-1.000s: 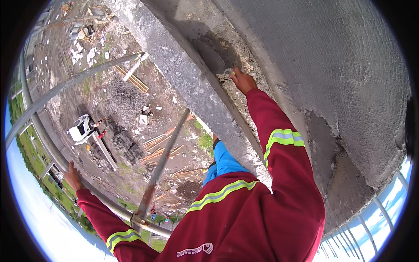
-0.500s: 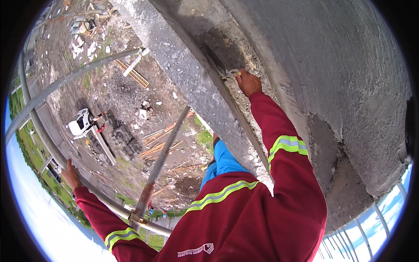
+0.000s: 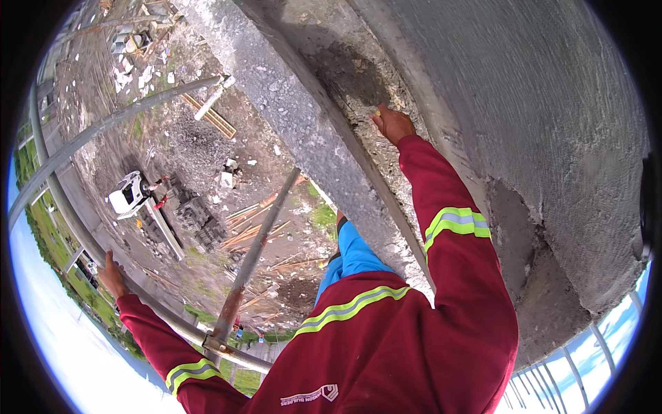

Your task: The person uses a trowel to smooth wet concrete on a curved wall while standing on scaffolding. The person repeatedly scrapes and levels the surface along the wall's edge.

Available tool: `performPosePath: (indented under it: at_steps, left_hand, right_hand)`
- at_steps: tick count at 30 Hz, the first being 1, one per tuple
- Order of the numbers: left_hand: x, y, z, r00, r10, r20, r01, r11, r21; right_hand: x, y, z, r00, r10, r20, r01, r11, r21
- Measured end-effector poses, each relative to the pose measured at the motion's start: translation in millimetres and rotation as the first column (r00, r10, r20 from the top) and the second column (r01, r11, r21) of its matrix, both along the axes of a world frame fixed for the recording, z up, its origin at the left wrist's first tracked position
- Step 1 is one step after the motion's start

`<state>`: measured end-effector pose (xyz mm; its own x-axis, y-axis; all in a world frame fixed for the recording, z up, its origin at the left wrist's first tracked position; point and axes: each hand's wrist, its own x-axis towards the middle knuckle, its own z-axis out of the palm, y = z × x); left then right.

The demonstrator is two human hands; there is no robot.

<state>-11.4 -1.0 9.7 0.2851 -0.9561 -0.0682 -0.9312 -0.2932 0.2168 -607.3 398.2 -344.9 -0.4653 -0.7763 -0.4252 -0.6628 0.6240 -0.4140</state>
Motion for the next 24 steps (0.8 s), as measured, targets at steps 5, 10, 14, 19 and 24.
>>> performPosePath:
  at_steps: [5, 10, 14, 19, 24]
  left_hand:
    - [3.4, -0.7, 0.0, 1.000, 0.010, -0.010, -0.010, 1.000, 0.007]
    - [1.5, 0.1, 0.1, 1.000, 0.013, -0.009, -0.013, 1.000, -0.014]
    - [0.7, 2.1, 0.4, 0.999, 0.036, -0.008, -0.036, 0.999, 0.014]
    - [-0.6, 1.7, -2.4, 0.998, 0.030, -0.052, -0.032, 0.999, -0.039]
    - [-4.4, 3.4, -0.5, 1.000, 0.001, -0.005, -0.001, 1.000, -0.026]
  right_hand:
    - [8.6, -12.7, 6.5, 0.996, -0.040, 0.081, 0.035, 0.997, 0.069]
    - [16.9, -17.3, 7.0, 0.998, -0.060, -0.033, 0.059, 0.998, -0.023]
    - [16.3, -18.5, 7.0, 0.984, -0.159, 0.079, 0.156, 0.987, 0.050]
    - [20.8, -24.0, 15.1, 0.996, -0.084, 0.035, 0.081, 0.993, 0.087]
    - [21.9, -8.9, 23.5, 0.959, -0.282, -0.004, 0.276, 0.940, -0.200]
